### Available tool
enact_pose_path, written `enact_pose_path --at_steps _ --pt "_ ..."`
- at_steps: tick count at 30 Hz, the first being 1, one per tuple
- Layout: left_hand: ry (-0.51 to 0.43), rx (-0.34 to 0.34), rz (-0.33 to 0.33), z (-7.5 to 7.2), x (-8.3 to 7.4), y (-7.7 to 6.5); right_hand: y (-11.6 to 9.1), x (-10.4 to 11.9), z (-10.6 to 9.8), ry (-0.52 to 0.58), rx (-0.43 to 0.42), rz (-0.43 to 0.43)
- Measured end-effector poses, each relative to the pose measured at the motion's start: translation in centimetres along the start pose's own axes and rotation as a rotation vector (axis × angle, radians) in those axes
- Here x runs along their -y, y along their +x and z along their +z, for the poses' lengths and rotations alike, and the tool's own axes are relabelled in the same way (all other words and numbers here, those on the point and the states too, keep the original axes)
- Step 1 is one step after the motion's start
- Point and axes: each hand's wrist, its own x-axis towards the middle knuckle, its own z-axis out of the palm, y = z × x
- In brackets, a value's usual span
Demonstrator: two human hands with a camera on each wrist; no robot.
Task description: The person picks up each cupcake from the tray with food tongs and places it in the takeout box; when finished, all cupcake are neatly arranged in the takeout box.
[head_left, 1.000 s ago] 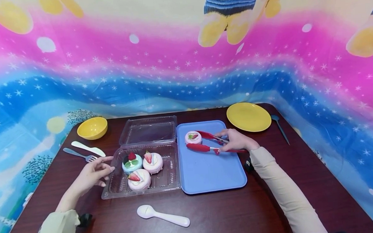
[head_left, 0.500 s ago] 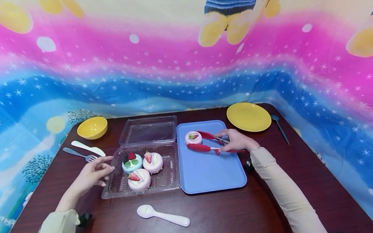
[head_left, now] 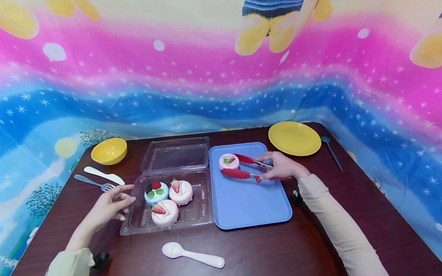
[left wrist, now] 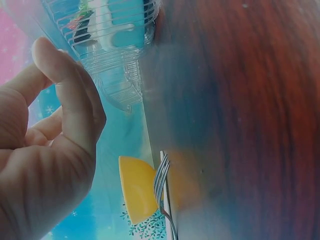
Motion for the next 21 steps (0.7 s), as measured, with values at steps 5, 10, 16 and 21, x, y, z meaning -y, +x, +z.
enact_pose_path --at_steps 5,10,16,21 --pt "0.001 -0.002 0.005 0.0 0.0 0.0 0.0 1.1 -0.6 0.007 0.017 -0.026" --pt "-0.003 -0.001 0.005 0.1 0.0 -0.1 0.3 2.5 -1.2 0.020 0.046 -0.082" --pt "-0.003 0.001 0.005 0.0 0.0 0.0 0.4 4.8 -1.9 0.042 0.107 -0.188" --pt "-0.002 0.001 0.006 0.0 0.0 0.0 0.6 6.9 -2.1 0.013 0.154 -0.280"
